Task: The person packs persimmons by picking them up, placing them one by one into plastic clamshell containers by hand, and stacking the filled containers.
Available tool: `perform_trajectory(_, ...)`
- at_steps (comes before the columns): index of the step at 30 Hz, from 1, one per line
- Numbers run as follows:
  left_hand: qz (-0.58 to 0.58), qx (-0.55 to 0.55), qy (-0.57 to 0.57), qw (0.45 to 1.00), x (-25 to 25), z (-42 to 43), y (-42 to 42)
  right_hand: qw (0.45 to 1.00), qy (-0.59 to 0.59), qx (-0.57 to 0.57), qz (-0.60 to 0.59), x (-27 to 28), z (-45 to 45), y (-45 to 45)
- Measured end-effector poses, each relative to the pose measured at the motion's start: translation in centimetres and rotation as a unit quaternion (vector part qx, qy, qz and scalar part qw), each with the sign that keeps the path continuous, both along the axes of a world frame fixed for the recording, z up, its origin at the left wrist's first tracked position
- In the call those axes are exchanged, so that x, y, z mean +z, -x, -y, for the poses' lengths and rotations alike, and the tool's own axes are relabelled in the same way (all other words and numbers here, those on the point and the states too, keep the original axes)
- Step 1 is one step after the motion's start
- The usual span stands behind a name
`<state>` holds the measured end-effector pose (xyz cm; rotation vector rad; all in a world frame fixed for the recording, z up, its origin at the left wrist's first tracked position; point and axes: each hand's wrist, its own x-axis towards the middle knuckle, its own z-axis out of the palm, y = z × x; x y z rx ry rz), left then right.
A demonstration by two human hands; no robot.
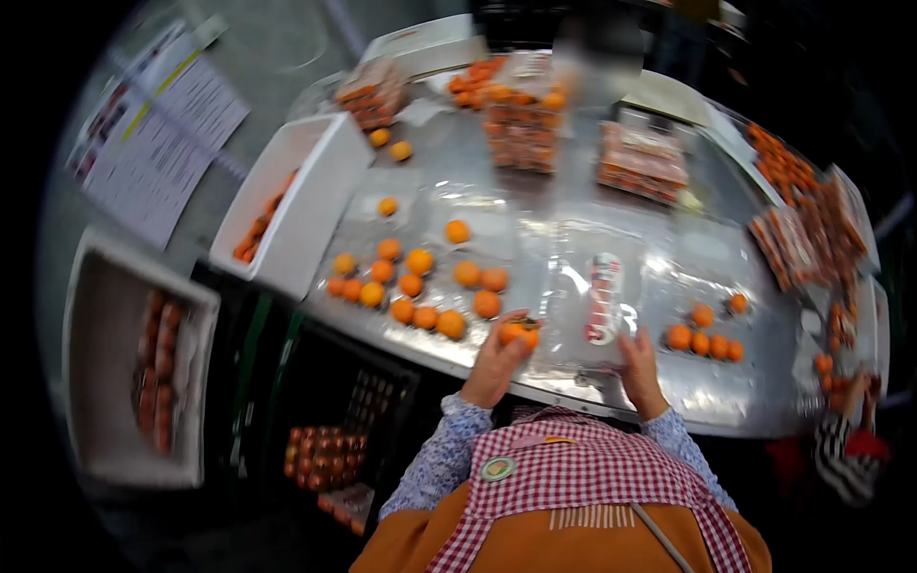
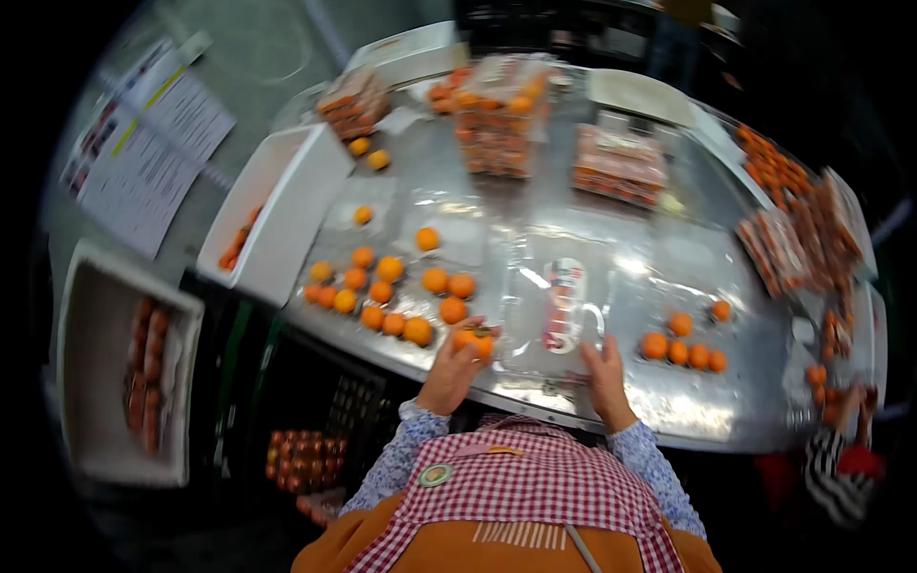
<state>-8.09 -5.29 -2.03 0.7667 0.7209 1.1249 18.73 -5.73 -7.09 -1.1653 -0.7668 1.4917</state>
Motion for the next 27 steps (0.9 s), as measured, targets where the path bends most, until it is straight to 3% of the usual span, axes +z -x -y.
perform_trajectory(3,-0.032,0.027,-0.049,0.998,1.5,1.1,2.2,0.999,-0.009,0.023,-0.019,2.3,-0.4,2.7)
perform_trajectory(5,0.023,0.069,-0.025,0.997,2.1,2.6,3.8,0.995,-0.05,0.071,-0.039,1.5,-1.4,4.0)
perform_trajectory(9,0.022,0.183,0.016,0.983,2.6,6.0,6.6,0.989,-0.078,0.123,-0.036,2.5,-2.4,8.6)
perform_trajectory(13,0.118,0.333,0.076,0.932,3.2,9.5,9.6,0.965,-0.106,0.236,-0.035,5.0,-3.7,13.5)
perform_trajectory(14,0.08,0.345,0.068,0.933,3.6,10.5,10.3,0.958,-0.115,0.259,-0.034,5.4,-4.1,14.7)
perform_trajectory(16,0.006,0.359,0.058,0.932,4.6,12.7,11.5,0.947,-0.113,0.298,-0.038,6.7,-4.5,16.8)
perform_trajectory(20,0.074,0.279,0.056,0.956,3.2,16.1,13.4,0.922,-0.109,0.355,-0.109,10.4,-4.4,21.5)
perform_trajectory(22,0.136,0.234,0.048,0.962,0.8,17.2,13.5,0.91,-0.127,0.389,-0.06,11.1,-4.5,23.4)
perform_trajectory(23,0.069,0.225,0.073,0.969,1.0,17.9,13.1,0.904,-0.137,0.403,-0.036,11.2,-4.5,24.2)
perform_trajectory(27,0.05,0.271,0.001,0.961,3.7,19.1,12.0,0.891,-0.138,0.433,0.006,11.8,-4.1,26.9)
